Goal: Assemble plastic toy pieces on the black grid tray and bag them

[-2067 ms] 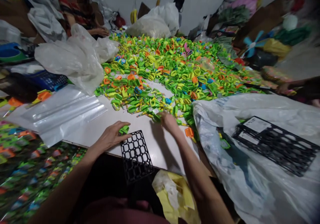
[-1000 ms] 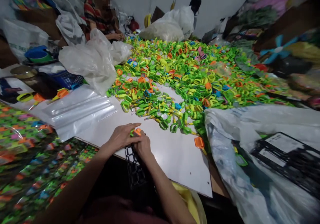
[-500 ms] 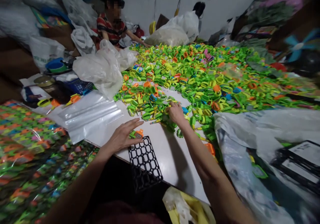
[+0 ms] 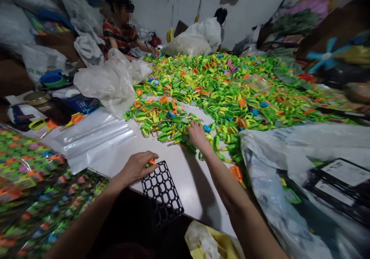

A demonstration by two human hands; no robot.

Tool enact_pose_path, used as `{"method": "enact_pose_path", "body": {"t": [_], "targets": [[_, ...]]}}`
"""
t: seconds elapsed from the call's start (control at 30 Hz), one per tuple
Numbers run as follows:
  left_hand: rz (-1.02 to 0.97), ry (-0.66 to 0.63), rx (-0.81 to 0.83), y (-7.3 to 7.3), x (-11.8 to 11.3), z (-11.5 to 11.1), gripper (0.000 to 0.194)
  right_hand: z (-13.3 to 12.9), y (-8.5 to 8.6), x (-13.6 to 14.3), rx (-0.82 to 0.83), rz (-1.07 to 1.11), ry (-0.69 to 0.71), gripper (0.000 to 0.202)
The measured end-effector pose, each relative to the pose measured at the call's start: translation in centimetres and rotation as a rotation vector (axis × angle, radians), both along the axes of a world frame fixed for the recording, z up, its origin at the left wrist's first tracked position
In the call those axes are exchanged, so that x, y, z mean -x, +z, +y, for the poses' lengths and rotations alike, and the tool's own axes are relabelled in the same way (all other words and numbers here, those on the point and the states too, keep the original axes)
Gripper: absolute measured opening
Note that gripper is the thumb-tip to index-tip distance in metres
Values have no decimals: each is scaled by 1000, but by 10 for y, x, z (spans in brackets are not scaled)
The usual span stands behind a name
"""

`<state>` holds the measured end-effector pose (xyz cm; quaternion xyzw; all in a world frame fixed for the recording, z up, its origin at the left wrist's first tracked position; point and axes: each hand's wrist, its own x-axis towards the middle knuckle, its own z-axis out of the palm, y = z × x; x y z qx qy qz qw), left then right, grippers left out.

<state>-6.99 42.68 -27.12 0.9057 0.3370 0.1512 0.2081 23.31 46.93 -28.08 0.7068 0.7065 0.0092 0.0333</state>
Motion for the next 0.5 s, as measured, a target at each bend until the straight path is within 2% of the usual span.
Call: {"method": "enact_pose_path", "body": {"t": [0.07,0.1,0.17,0.23,0.3,0.37,0.43,0.5], "targets": [[-3,13,-10,-1,0,0,30,7,2,-4,46,-17,59,28],[-6,16,-8,-2,0,0,31,2,2,-2,31,-11,81,27],[-16,19,2,-4,0,1,32,-22,-2,8,-48,21,98,28],[-23,19,11,-6,0,2,34,-61,-10,30,-100,69,110,28],[-19,20,12,-6,-1,3,37,-100,-20,59,-55,123,138,25],[-4,13,17,-4,-1,4,42,-128,-28,85,25,180,142,22],[8,-9,29,0,0,5,48,-142,-30,99,76,226,77,21],[-7,-13,28,7,2,6,53,-144,-26,97,69,281,-16,21]]}}
